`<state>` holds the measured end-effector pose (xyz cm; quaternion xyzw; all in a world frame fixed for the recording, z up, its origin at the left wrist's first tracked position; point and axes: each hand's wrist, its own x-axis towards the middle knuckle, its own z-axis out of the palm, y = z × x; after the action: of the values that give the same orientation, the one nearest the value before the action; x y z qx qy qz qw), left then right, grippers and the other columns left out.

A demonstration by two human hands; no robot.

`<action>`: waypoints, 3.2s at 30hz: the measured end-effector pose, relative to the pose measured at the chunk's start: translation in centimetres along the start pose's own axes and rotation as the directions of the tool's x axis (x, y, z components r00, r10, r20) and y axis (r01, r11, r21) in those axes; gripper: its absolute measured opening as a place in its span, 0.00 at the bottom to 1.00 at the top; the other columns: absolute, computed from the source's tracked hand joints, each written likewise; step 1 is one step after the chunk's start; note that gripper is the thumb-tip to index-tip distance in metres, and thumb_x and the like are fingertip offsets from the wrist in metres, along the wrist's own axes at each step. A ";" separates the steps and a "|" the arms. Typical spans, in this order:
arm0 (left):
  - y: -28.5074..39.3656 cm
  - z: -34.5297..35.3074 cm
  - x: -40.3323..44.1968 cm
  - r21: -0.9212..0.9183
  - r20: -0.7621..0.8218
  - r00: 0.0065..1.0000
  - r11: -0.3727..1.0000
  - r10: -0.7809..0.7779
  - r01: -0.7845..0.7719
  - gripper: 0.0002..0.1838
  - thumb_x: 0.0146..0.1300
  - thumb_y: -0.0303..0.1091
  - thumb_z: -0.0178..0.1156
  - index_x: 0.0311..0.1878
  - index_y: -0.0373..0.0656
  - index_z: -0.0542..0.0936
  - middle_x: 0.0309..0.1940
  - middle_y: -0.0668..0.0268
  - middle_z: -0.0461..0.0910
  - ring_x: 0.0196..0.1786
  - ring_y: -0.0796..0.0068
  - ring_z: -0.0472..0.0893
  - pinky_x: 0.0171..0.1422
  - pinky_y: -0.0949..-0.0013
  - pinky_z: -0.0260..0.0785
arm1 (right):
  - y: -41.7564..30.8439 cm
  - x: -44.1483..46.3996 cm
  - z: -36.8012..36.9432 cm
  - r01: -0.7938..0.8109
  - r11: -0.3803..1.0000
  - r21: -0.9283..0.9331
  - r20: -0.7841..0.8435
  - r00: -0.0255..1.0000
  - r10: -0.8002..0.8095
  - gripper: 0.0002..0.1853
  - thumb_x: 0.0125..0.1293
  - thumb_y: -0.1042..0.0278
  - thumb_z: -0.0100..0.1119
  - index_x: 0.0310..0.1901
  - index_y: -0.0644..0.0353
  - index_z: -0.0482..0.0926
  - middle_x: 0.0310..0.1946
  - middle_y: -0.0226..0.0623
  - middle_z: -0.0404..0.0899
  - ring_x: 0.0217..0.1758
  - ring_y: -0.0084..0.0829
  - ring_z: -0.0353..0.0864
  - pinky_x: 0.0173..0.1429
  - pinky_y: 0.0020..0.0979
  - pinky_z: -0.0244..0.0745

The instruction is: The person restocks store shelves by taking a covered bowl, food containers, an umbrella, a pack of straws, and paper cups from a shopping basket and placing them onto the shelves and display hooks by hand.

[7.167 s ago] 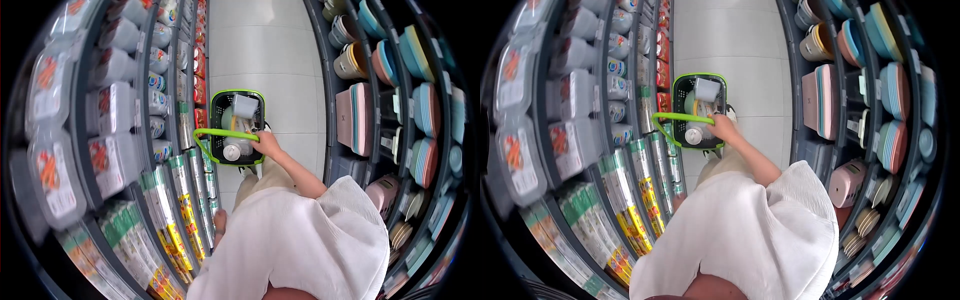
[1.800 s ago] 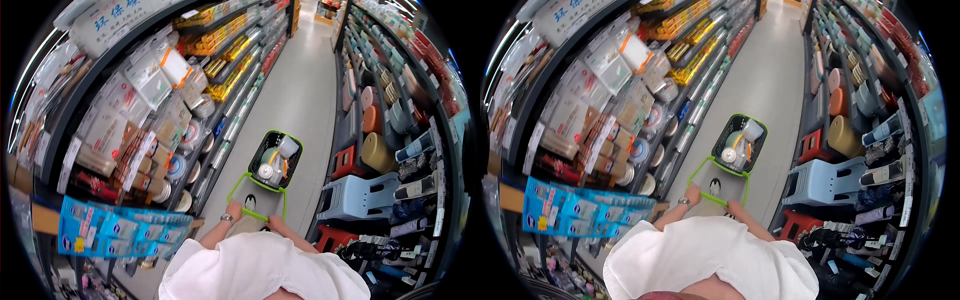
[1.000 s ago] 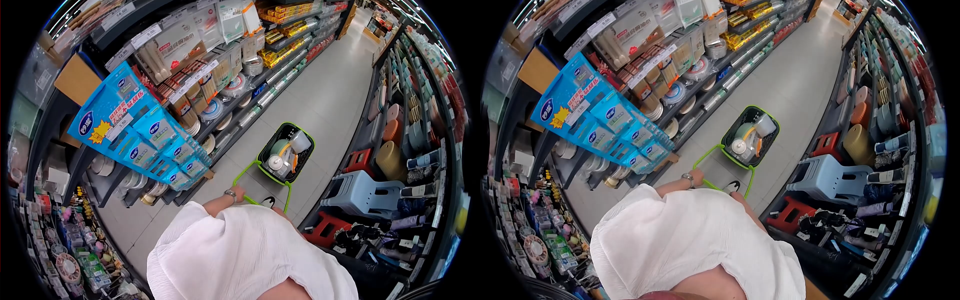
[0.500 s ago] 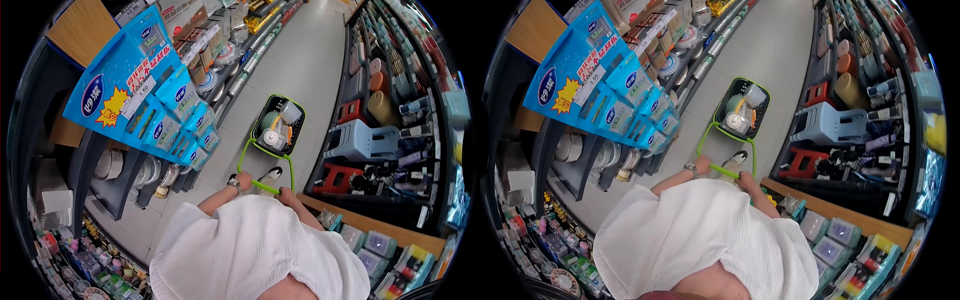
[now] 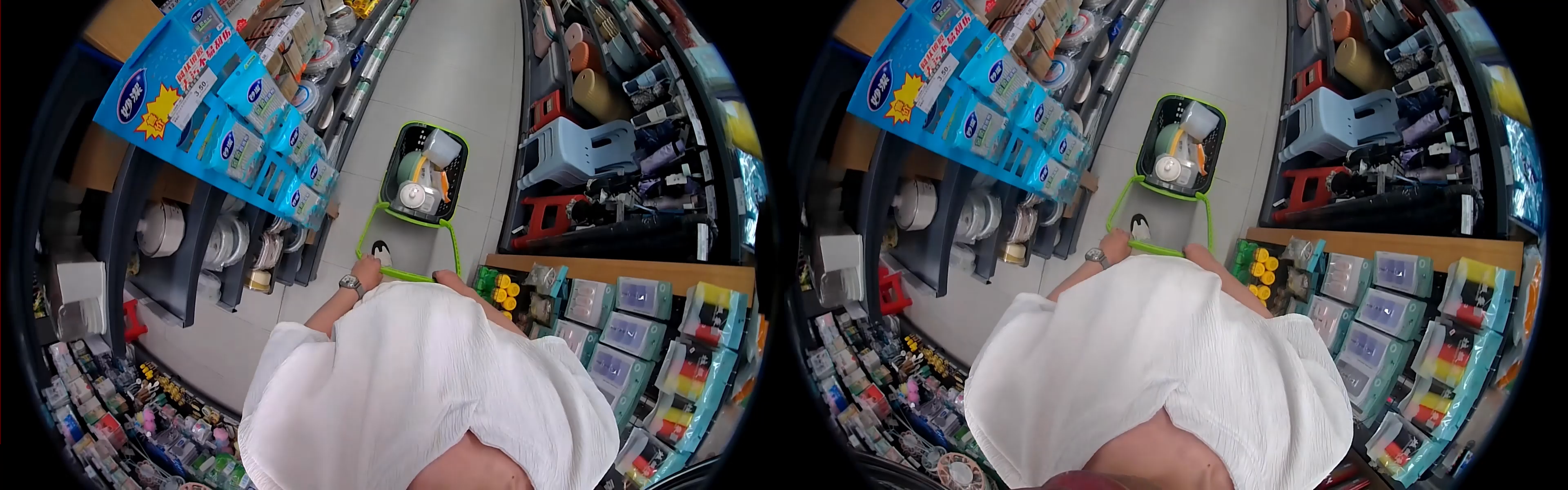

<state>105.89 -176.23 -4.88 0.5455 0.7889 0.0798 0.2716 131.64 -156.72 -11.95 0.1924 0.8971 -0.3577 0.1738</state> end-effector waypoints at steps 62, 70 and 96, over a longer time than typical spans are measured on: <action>-3.6 -7.7 -21.8 -0.114 -0.353 0.933 0.993 -0.067 0.028 0.28 0.68 0.28 0.60 0.68 0.32 0.66 0.74 0.39 0.57 0.64 0.36 0.72 0.67 0.49 0.68 | -27.3 -7.6 14.0 -0.108 0.804 0.585 -0.341 0.867 0.364 0.14 0.64 0.62 0.64 0.41 0.67 0.79 0.34 0.56 0.82 0.40 0.56 0.83 0.46 0.47 0.76; -5.4 1.8 -21.5 -0.186 -0.049 0.955 0.942 -0.293 0.279 0.28 0.67 0.34 0.63 0.66 0.34 0.67 0.69 0.39 0.62 0.66 0.36 0.71 0.68 0.50 0.69 | -15.8 2.1 11.8 -0.048 0.757 0.652 -0.340 0.874 0.348 0.17 0.62 0.58 0.65 0.38 0.67 0.78 0.32 0.56 0.81 0.38 0.56 0.82 0.44 0.45 0.77; -14.4 24.3 -18.3 -0.342 0.317 0.693 0.603 -0.648 0.721 0.13 0.67 0.39 0.58 0.43 0.38 0.83 0.38 0.56 0.88 0.41 0.59 0.88 0.49 0.61 0.79 | 11.1 21.0 19.7 -0.462 0.642 0.612 -0.225 0.677 0.701 0.25 0.61 0.62 0.60 0.58 0.67 0.75 0.50 0.60 0.82 0.58 0.57 0.81 0.64 0.47 0.75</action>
<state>111.32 -202.59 -25.09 0.1287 0.8729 0.1015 0.4596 122.14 -158.65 -41.22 0.5932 0.6686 -0.4481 0.0160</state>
